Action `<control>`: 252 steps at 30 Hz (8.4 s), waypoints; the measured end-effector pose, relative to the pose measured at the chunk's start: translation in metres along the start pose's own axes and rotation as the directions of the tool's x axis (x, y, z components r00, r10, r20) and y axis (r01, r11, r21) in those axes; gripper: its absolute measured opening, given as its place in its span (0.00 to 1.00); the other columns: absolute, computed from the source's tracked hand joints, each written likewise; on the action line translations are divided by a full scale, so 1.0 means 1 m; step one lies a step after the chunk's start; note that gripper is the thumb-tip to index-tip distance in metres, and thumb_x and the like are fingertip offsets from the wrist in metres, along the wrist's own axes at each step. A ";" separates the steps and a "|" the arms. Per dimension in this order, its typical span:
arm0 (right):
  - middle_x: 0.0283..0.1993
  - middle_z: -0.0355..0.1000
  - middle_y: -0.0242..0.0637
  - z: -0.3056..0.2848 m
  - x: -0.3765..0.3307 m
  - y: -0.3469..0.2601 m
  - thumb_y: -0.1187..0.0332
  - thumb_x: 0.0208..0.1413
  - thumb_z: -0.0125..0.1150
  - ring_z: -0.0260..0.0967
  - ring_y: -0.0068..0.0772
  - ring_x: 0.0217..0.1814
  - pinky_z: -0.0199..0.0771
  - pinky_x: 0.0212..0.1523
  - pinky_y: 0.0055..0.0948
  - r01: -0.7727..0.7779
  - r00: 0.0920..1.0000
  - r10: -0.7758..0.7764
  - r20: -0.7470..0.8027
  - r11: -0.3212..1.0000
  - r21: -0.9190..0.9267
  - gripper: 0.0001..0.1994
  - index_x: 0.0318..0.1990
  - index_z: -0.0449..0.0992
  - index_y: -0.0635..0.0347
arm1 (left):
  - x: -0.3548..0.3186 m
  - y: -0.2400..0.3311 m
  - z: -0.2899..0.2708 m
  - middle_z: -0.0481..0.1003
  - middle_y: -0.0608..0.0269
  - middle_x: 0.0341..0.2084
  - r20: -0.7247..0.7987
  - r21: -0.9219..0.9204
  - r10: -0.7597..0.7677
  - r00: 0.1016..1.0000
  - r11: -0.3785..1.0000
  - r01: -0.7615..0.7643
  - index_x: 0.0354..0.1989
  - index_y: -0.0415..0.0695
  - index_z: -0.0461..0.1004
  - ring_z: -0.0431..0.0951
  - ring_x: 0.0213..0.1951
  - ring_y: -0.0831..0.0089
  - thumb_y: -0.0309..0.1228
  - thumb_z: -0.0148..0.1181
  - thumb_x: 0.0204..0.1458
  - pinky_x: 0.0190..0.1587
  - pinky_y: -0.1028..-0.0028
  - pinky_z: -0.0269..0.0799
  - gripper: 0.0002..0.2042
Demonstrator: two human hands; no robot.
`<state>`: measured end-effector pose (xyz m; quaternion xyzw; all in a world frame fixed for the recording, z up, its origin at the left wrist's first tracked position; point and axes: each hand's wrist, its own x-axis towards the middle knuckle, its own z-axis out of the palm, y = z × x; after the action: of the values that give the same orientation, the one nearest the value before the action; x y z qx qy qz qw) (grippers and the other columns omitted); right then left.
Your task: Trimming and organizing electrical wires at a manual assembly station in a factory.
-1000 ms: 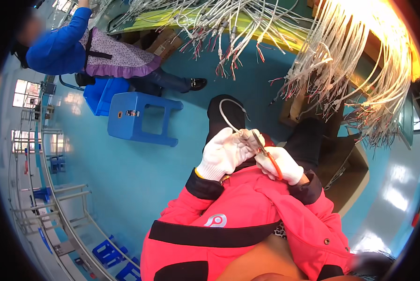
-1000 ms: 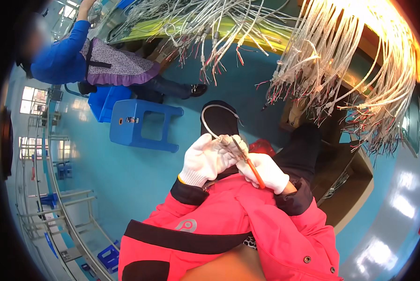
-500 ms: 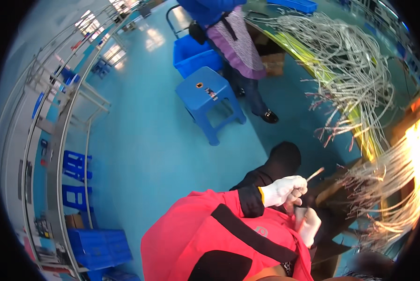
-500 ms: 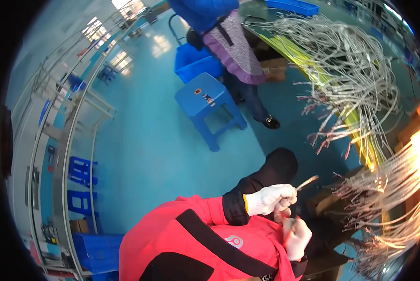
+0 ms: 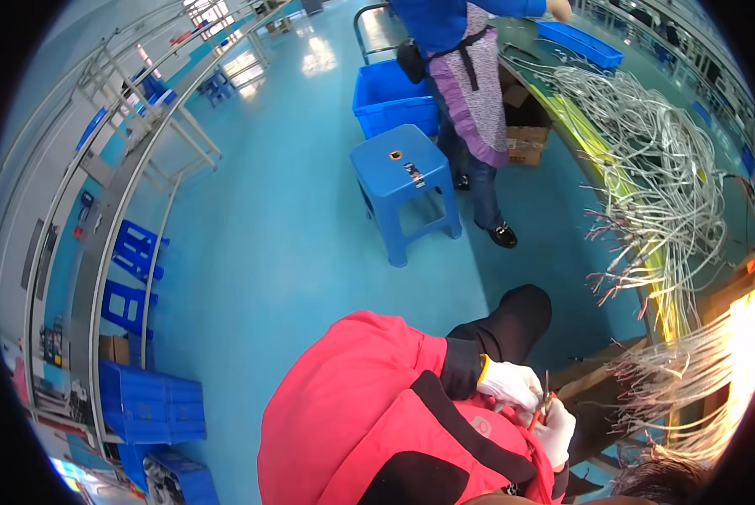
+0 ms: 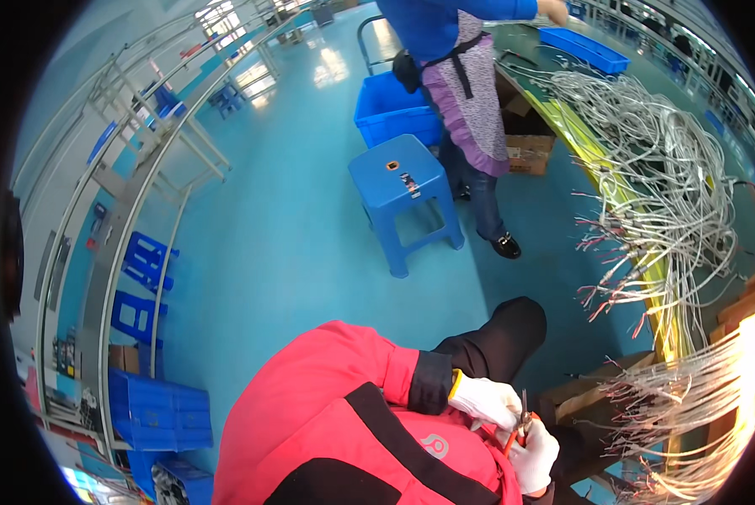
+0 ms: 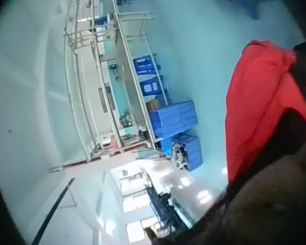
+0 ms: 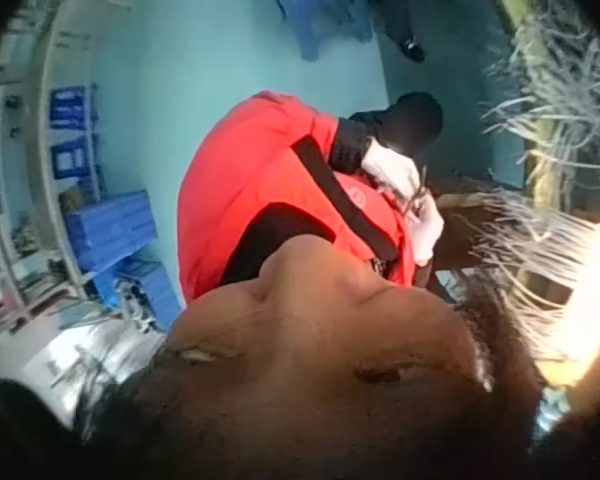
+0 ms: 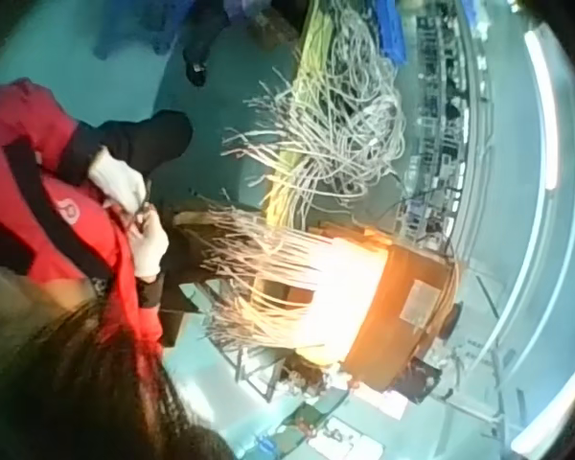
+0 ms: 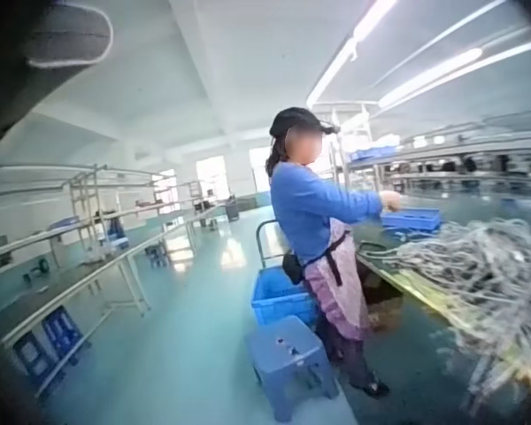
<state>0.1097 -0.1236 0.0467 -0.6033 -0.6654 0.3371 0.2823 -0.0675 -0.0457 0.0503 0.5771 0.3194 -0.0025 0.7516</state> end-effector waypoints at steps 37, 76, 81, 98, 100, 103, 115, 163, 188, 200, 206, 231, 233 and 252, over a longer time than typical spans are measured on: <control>0.24 0.71 0.37 -0.057 -0.054 -0.017 0.57 0.53 0.55 0.62 0.23 0.27 0.64 0.30 0.29 -0.209 0.912 0.022 0.409 0.884 0.419 0.17 0.33 0.72 0.67 | 0.010 0.044 0.017 0.72 0.71 0.33 0.306 0.247 -0.377 0.874 0.918 0.310 0.51 0.41 0.68 0.68 0.31 0.87 0.33 0.53 0.55 0.33 0.85 0.64 0.16; 0.16 0.61 0.22 -0.026 -0.027 -0.010 0.63 0.50 0.65 0.53 0.08 0.19 0.52 0.18 0.15 -0.501 0.865 0.283 0.414 0.524 0.689 0.12 0.22 0.71 0.60 | 0.006 0.039 -0.001 0.68 0.67 0.14 0.174 0.347 -0.027 0.984 0.937 -0.035 0.23 0.39 0.69 0.67 0.19 0.79 0.30 0.53 0.48 0.24 0.78 0.63 0.07; 0.15 0.57 0.22 -0.032 -0.038 -0.009 0.62 0.49 0.65 0.50 0.11 0.18 0.51 0.18 0.19 -0.419 0.891 0.158 0.425 0.643 0.641 0.17 0.18 0.66 0.59 | -0.005 0.042 0.000 0.66 0.69 0.13 0.391 -0.017 -0.138 0.910 0.987 0.158 0.19 0.40 0.65 0.62 0.15 0.82 0.28 0.53 0.48 0.18 0.80 0.56 0.09; 0.14 0.56 0.28 -0.039 -0.060 -0.002 0.63 0.50 0.64 0.49 0.15 0.19 0.55 0.21 0.21 -0.419 0.881 0.143 0.450 0.678 0.604 0.16 0.20 0.66 0.62 | -0.010 0.023 0.004 0.60 0.69 0.09 0.394 -0.252 -0.292 0.872 0.878 0.408 0.12 0.42 0.61 0.56 0.13 0.80 0.29 0.51 0.44 0.17 0.78 0.49 0.12; 0.15 0.57 0.26 -0.041 -0.066 0.002 0.64 0.51 0.64 0.50 0.13 0.19 0.55 0.21 0.21 -0.428 0.887 0.148 0.437 0.617 0.660 0.16 0.20 0.67 0.62 | -0.010 0.025 0.001 0.60 0.69 0.09 0.375 -0.235 -0.314 0.872 0.878 0.417 0.12 0.41 0.61 0.56 0.13 0.79 0.30 0.50 0.44 0.17 0.78 0.50 0.12; 0.15 0.58 0.25 -0.047 -0.064 -0.001 0.64 0.51 0.64 0.51 0.12 0.19 0.56 0.21 0.20 -0.515 0.840 0.200 0.504 0.584 0.627 0.14 0.21 0.68 0.62 | -0.015 0.011 -0.004 0.61 0.69 0.10 0.358 -0.276 -0.291 0.887 0.875 0.398 0.12 0.41 0.62 0.56 0.13 0.80 0.30 0.49 0.47 0.17 0.78 0.51 0.13; 0.11 0.59 0.25 -0.072 -0.085 0.020 0.65 0.52 0.59 0.50 0.13 0.09 0.48 0.14 0.18 -0.539 0.814 0.488 0.316 0.430 0.724 0.12 0.22 0.71 0.64 | -0.021 0.007 -0.026 0.75 0.56 0.26 0.112 -0.321 0.115 0.987 0.944 -0.073 0.42 0.35 0.69 0.74 0.24 0.73 0.32 0.44 0.59 0.29 0.77 0.69 0.12; 0.17 0.61 0.21 -0.023 -0.102 0.035 0.71 0.51 0.60 0.48 0.09 0.16 0.48 0.16 0.14 -0.388 0.898 0.339 0.281 0.307 0.869 0.07 0.33 0.75 0.66 | 0.062 0.037 0.043 0.71 0.65 0.23 0.436 0.040 -0.330 0.837 0.937 0.348 0.27 0.42 0.71 0.63 0.16 0.81 0.35 0.50 0.53 0.20 0.80 0.57 0.10; 0.12 0.62 0.26 -0.033 -0.154 0.051 0.71 0.51 0.59 0.54 0.13 0.10 0.50 0.11 0.17 -0.270 0.724 0.679 0.122 0.116 0.956 0.08 0.23 0.72 0.65 | 0.359 -0.090 0.066 0.72 0.59 0.38 0.628 -0.774 0.261 0.733 0.307 0.553 0.47 0.47 0.66 0.71 0.42 0.61 0.51 0.50 0.52 0.45 0.55 0.67 0.22; 0.14 0.64 0.29 -0.031 -0.156 0.079 0.65 0.49 0.61 0.54 0.14 0.09 0.52 0.14 0.15 -0.055 0.784 0.621 0.000 0.069 0.996 0.12 0.28 0.71 0.68 | 0.320 -0.029 0.103 0.74 0.60 0.33 0.257 0.112 -0.025 0.966 0.994 -0.004 0.46 0.38 0.69 0.74 0.35 0.69 0.48 0.47 0.55 0.44 0.69 0.70 0.23; 0.18 0.65 0.27 -0.049 -0.127 0.077 0.64 0.51 0.59 0.53 0.13 0.10 0.48 0.13 0.15 -0.013 0.814 0.577 -0.067 0.134 0.991 0.12 0.31 0.72 0.67 | 0.208 0.008 0.073 0.73 0.60 0.41 0.823 -0.117 0.005 0.569 0.980 0.160 0.46 0.34 0.70 0.71 0.42 0.74 0.40 0.38 0.62 0.49 0.72 0.63 0.21; 0.13 0.61 0.33 0.003 0.001 0.009 0.52 0.64 0.31 0.62 0.29 0.18 0.66 0.28 0.27 -0.338 0.933 -0.085 0.350 0.126 0.933 0.28 0.13 0.60 0.56 | 0.065 0.007 -0.028 0.55 0.69 0.22 -0.040 -0.709 0.259 0.965 0.674 -0.210 0.28 0.45 0.57 0.57 0.27 0.76 0.48 0.44 0.56 0.34 0.74 0.58 0.17; 0.12 0.60 0.34 0.005 0.002 0.006 0.51 0.64 0.31 0.62 0.29 0.17 0.66 0.27 0.27 -0.308 0.941 -0.093 0.325 0.158 0.938 0.29 0.13 0.60 0.57 | 0.063 0.009 -0.030 0.56 0.69 0.23 -0.042 -0.716 0.288 0.957 0.659 -0.230 0.29 0.44 0.57 0.57 0.27 0.76 0.48 0.45 0.56 0.34 0.73 0.58 0.18; 0.13 0.64 0.36 0.020 -0.014 0.003 0.43 0.60 0.34 0.61 0.27 0.11 0.58 0.14 0.21 -0.218 0.971 0.154 0.186 0.226 0.950 0.31 0.17 0.64 0.60 | 0.062 0.001 0.014 0.70 0.57 0.28 -0.257 -0.570 0.337 0.906 0.704 -0.424 0.37 0.36 0.67 0.73 0.31 0.65 0.40 0.40 0.60 0.37 0.64 0.70 0.17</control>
<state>0.0971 -0.1392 0.0327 -0.3698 -0.2506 0.7194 0.5319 -0.0106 -0.0350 0.0229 0.3536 0.2258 0.2952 0.8584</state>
